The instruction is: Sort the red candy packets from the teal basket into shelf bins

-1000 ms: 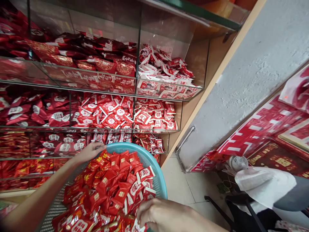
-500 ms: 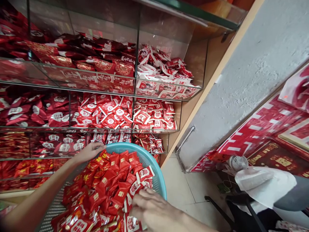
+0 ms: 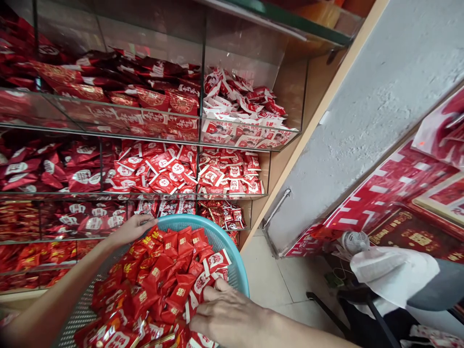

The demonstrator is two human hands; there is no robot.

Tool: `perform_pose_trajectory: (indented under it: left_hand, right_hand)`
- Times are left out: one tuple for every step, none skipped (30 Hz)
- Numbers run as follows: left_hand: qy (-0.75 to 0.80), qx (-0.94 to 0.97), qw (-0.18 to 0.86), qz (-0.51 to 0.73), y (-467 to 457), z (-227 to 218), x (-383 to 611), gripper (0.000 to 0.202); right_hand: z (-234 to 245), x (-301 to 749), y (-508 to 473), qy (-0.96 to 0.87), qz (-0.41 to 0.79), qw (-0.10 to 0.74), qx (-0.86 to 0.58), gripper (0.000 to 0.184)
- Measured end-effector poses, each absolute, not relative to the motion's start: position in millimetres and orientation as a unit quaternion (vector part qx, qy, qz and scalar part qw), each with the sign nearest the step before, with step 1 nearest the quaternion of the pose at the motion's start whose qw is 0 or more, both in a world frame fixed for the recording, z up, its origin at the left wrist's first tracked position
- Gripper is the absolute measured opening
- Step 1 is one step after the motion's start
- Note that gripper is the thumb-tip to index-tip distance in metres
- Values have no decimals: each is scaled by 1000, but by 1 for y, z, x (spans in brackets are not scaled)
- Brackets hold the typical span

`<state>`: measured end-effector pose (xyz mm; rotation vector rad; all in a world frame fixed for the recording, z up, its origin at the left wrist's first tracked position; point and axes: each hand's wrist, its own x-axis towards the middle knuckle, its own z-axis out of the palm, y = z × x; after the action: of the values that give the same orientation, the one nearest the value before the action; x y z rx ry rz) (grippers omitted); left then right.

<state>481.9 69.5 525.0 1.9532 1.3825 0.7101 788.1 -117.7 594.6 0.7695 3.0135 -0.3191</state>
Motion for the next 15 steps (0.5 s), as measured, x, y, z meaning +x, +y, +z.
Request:
perform_pose_trajectory:
  left_hand:
    - [525, 742, 318, 270, 70, 524, 482, 35]
    - [524, 742, 319, 270, 70, 524, 481, 35]
    - [524, 741, 320, 271, 70, 523, 481, 35]
    - [524, 741, 321, 271, 71, 522, 480, 35]
    - [524, 740, 322, 272, 71, 521, 480, 34]
    - [524, 739, 324, 272, 72, 520, 480, 34]
    - [523, 739, 325, 272, 72, 520, 480, 34]
    - [522, 739, 327, 271, 72, 519, 480, 34]
    - [521, 739, 329, 271, 71, 519, 479, 35]
    - [521, 739, 331, 270, 71, 520, 479, 36]
    - [520, 740, 332, 269, 71, 520, 479, 37]
    - [519, 740, 332, 269, 70, 520, 479, 37]
    - [518, 740, 333, 269, 70, 520, 479, 37]
    - [518, 741, 333, 269, 70, 519, 479, 37]
    - [517, 741, 333, 269, 70, 519, 479, 38]
  right_hand:
    - [592, 789, -118, 966, -92, 5, 243, 12]
    - [586, 789, -118, 968, -78, 3, 240, 9]
    - [578, 788, -118, 970, -62, 1, 234, 5]
    - [568, 788, -117, 973, -46, -2, 226, 5]
    - [558, 787, -117, 976, -32, -6, 216, 9]
    - [547, 786, -116, 978, -23, -10, 205, 13]
    - [538, 786, -115, 980, -21, -12, 195, 16]
    - [530, 785, -115, 982, -26, -12, 187, 17]
    - [525, 785, -114, 983, -39, -7, 180, 18]
    - [523, 786, -114, 983, -53, -1, 177, 18]
    - [524, 786, -114, 983, -68, 4, 173, 18]
    - [530, 786, -113, 982, -82, 8, 168, 18]
    - [539, 787, -112, 982, -94, 7, 162, 16]
    - [551, 787, -110, 982, -105, 1, 157, 14]
    - [566, 788, -107, 981, -113, -11, 157, 9]
